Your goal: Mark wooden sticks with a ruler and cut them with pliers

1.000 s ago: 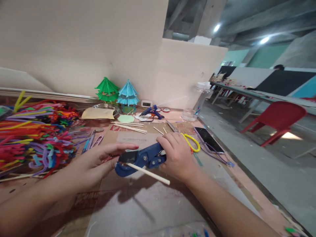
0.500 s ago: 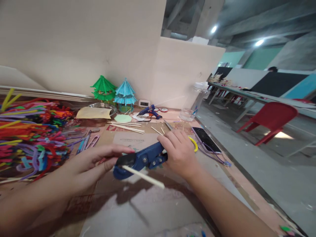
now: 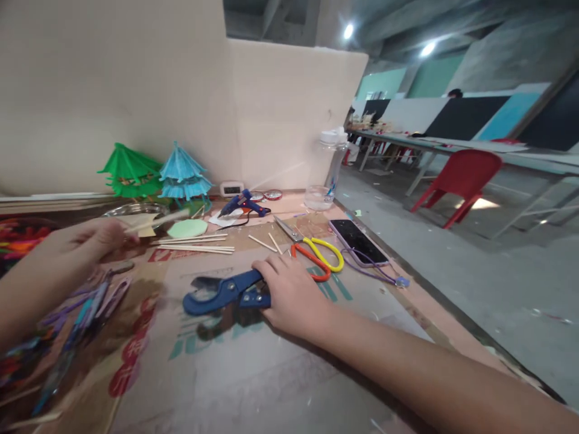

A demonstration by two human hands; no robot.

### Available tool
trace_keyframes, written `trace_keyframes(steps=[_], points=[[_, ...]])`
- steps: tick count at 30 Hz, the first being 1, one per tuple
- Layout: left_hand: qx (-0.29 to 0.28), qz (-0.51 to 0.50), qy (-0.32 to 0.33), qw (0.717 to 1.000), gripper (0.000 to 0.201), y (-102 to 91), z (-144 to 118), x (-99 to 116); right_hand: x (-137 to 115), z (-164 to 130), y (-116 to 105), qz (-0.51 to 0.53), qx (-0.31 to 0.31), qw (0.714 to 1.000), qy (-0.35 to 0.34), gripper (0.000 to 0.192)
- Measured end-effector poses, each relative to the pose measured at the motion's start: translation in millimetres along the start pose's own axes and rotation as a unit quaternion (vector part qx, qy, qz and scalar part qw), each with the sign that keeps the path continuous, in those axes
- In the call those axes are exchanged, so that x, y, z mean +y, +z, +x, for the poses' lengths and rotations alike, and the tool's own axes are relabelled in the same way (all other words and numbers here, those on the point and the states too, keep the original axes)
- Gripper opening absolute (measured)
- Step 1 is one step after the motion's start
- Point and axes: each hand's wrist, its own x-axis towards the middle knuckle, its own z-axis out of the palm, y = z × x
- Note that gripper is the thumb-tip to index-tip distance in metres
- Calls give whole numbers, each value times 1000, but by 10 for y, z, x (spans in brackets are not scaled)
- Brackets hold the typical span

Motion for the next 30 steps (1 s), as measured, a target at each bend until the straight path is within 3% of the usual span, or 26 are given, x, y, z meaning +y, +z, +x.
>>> trace_keyframes(steps=[3,7,11,16,19,23,26,30], points=[[-114,86,83,986,37,328,260,87,-49,32,13,-19,-36,996,-83,42],[-161,122,156,967,30,928,572,334,-199,145,78,-30,-41,973,-224,26],[-206,125,238,941,30,1330,837,554,-185,221,111,-20,-28,971,-237,31],[-281,90,298,908,26,1601,1071,661,-84,229,126,-10,-7,968,-252,35],[-305,52,288,906,20,1697,1133,668,-83,228,186,-1,25,970,-241,22],[-300,-29,227,926,15,1688,1164,661,-102,234,301,5,93,968,-232,14],[-301,-121,153,933,10,1548,1124,671,-88,259,377,-9,142,960,-240,17],[-328,-239,41,913,36,1283,869,700,-53,316,480,-36,210,943,-255,17]])
